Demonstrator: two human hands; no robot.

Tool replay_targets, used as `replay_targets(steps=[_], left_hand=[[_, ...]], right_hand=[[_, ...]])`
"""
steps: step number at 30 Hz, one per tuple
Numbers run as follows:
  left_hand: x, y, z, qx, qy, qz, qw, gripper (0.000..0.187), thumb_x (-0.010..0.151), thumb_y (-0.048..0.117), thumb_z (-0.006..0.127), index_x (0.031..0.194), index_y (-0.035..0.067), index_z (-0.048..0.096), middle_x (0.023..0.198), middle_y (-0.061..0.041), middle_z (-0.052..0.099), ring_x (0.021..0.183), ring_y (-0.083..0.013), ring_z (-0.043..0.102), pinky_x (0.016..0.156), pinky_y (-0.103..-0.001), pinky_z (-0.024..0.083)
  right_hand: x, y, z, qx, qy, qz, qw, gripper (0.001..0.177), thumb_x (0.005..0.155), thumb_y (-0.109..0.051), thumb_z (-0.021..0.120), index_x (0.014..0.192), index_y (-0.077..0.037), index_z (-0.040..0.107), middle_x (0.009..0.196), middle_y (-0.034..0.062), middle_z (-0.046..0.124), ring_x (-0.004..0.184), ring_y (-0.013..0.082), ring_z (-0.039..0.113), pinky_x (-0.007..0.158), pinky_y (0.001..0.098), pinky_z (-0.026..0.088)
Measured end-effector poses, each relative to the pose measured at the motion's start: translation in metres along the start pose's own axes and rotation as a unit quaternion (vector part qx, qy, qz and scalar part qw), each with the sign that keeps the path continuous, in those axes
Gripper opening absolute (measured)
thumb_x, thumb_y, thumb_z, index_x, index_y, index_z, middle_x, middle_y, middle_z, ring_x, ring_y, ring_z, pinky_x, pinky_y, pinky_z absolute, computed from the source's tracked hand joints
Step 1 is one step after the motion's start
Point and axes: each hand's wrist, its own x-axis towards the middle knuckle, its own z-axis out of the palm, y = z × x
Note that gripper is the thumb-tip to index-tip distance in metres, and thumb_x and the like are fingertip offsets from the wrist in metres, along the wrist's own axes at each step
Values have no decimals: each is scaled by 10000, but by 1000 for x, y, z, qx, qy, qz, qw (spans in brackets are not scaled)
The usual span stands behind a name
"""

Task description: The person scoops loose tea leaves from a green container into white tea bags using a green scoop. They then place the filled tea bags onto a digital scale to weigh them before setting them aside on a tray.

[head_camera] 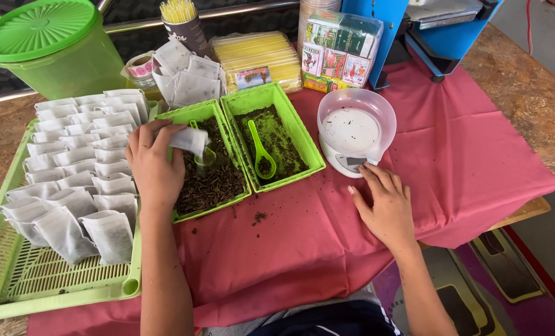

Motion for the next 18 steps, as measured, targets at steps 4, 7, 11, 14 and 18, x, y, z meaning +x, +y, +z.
replay_targets(steps=[4, 7, 11, 14, 18], left_hand=[[-3, -9, 7, 24, 2, 6, 1000, 475, 865, -54, 752, 1250, 210, 661, 1273, 5, 521, 1218, -273, 510, 953, -513, 461], [-5, -17, 11, 13, 3, 9, 1000, 466, 879, -57, 776, 1269, 171, 662, 1279, -22, 529, 1224, -307, 532, 944, -520, 466], [-6, -14, 9, 88, 5, 47, 995, 489, 787, 48, 731, 1266, 147, 709, 1262, -77, 605, 1160, -340, 540, 917, -492, 434], [-5, -13, 8, 90, 14, 47, 995, 465, 816, 77, 669, 1279, 93, 708, 1267, -134, 641, 1099, -392, 538, 873, -519, 411], [-9, -19, 13, 77, 11, 42, 996, 478, 829, 55, 676, 1305, 93, 693, 1293, -142, 628, 1104, -401, 526, 899, -525, 404]], right_hand=[[1, 0, 1, -2, 0, 2, 1000, 466, 970, -460, 622, 1356, -201, 657, 1387, -27, 618, 1278, 218, 557, 923, 452, 499], [2, 0, 2, -10, 11, 8, 1000, 501, 959, -481, 629, 1344, -161, 660, 1409, 8, 602, 1273, 253, 552, 906, 474, 506], [3, 0, -5, 4, -8, -2, 1000, 492, 978, -432, 587, 1367, -136, 640, 1428, 22, 581, 1264, 272, 533, 909, 502, 485], [6, -1, -5, 42, -15, -8, 999, 477, 990, -362, 563, 1364, -75, 630, 1442, 64, 583, 1257, 302, 533, 923, 524, 475], [4, 2, -1, 41, 9, -34, 999, 428, 1010, -305, 564, 1332, -36, 652, 1414, 116, 620, 1245, 317, 572, 917, 505, 505]])
